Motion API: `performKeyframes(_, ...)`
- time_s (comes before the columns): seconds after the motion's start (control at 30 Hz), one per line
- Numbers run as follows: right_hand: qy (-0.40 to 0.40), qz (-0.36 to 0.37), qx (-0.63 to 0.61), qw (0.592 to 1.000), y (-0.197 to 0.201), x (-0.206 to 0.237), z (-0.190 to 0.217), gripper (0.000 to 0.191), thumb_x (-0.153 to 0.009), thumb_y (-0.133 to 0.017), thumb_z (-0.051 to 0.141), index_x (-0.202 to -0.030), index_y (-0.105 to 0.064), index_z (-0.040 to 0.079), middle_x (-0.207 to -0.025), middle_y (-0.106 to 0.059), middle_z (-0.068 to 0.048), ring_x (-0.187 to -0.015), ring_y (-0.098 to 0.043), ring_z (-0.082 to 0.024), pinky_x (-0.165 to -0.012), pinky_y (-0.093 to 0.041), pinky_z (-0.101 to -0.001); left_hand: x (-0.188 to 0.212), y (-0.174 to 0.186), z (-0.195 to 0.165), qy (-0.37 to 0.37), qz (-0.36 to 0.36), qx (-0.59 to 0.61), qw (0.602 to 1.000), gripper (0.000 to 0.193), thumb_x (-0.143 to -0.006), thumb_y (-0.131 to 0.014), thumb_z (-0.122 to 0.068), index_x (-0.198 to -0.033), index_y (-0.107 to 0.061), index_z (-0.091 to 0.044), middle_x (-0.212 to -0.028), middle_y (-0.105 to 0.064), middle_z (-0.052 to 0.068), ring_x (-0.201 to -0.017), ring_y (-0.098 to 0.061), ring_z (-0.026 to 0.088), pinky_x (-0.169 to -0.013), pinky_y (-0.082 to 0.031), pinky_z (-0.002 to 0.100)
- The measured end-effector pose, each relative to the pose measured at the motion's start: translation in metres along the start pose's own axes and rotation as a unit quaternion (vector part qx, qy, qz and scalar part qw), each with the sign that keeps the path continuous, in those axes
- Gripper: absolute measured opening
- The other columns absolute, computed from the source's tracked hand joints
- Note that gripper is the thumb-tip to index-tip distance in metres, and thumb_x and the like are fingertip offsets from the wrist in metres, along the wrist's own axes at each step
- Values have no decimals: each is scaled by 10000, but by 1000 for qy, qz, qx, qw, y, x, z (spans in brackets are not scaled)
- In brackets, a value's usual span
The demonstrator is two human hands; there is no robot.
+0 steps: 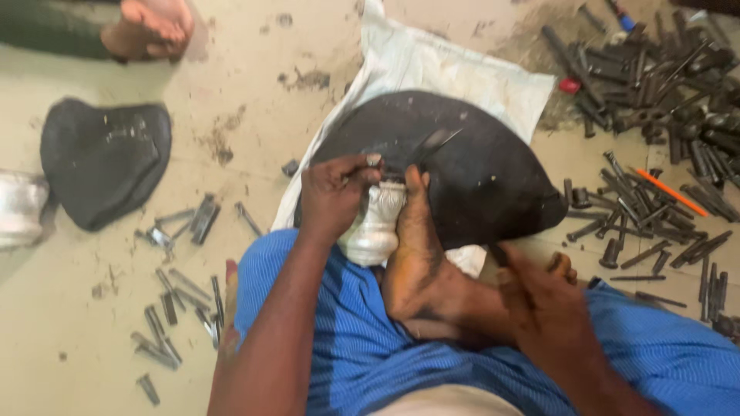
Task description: The person sits on the floor and uses a hammer and chisel to shape a silver-colored metal object placed on a black anvil. They repeatedly strike the chisel to refine the object's surface and edges.
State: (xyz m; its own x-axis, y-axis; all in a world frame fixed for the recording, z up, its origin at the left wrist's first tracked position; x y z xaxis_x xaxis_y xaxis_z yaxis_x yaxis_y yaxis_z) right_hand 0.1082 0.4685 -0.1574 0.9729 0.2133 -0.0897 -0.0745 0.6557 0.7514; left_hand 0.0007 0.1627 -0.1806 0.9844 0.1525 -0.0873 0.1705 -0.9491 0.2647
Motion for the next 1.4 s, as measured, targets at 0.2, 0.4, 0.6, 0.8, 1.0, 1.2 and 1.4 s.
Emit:
performKeyframes(0.2,-171,-78,-71,980,38,8,3,352,-1040,-552,189,-1349,-668,66,-667,-658,-83,-521,-614,-163,-496,-504,-317,2,0,-2,-40,-8,-71,997,181,-835,-813,-135,-1016,-808,-146,-874,-800,51,-767,-778,138,-695,-584,284)
performKeyframes(0.4,57,-124,-46,990,11,-9,36,368,-990,-591,180,-1339,-667,90,-765,-714,-98,-613,-675,-209,-628,-538,-363,1,-2,-11,-116,15,-178,977,178,-814,-826,-183,-989,-813,-150,-814,-777,36,-697,-714,214,-637,-538,358)
performKeyframes(0.6,-89,-8,33,995,-3,3,-6,394,-941,-630,170,-1329,-666,113,-864,-769,-112,-705,-736,-255,-760,-571,-409,-3,-2,-17,-210,32,-226,951,180,-830,-811,-198,-1002,-806,-143,-828,-757,60,-749,-708,267,-662,-539,384)
performKeyframes(0.8,27,-232,-112,966,7,17,4,367,-1011,-574,172,-1352,-658,63,-839,-717,-132,-665,-653,-272,-673,-515,-414,-1,0,-13,-171,61,-230,956,149,-804,-800,-213,-947,-812,-172,-824,-772,32,-754,-705,260,-655,-539,394)
performKeyframes(1.0,-68,-77,-34,994,-23,20,-27,374,-1038,-554,186,-1359,-659,25,-842,-715,-112,-658,-650,-246,-627,-520,-373,-2,3,-17,-194,70,-245,947,128,-828,-803,-204,-952,-805,-174,-853,-770,14,-774,-696,257,-672,-533,403)
performKeyframes(1.2,-23,-162,-289,943,-43,31,-49,346,-1105,-550,211,-1377,-615,6,-918,-691,-97,-742,-643,-139,-653,-525,-272,-2,1,-20,-190,98,-249,945,183,-792,-818,-228,-972,-812,-195,-838,-770,10,-738,-675,252,-645,-524,400)
performKeyframes(1.4,-55,-155,-83,983,-38,28,-28,413,-1031,-551,156,-1418,-603,22,-731,-687,-90,-606,-656,-144,-565,-545,-308,1,3,-24,-196,97,-232,948,192,-804,-806,-206,-997,-801,-203,-885,-773,1,-765,-678,239,-681,-539,388)
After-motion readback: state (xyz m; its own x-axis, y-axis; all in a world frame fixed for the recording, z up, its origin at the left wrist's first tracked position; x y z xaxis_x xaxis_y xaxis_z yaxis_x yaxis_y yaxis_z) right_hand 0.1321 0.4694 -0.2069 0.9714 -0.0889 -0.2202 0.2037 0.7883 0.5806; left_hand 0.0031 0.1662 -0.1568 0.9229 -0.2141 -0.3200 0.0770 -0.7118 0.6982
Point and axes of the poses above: each hand's wrist, its own x-axis away from the middle knuckle, its own y-axis out of the back of the hand, z = x × y, the point moved 2 cm from there along -x, towards the middle knuckle
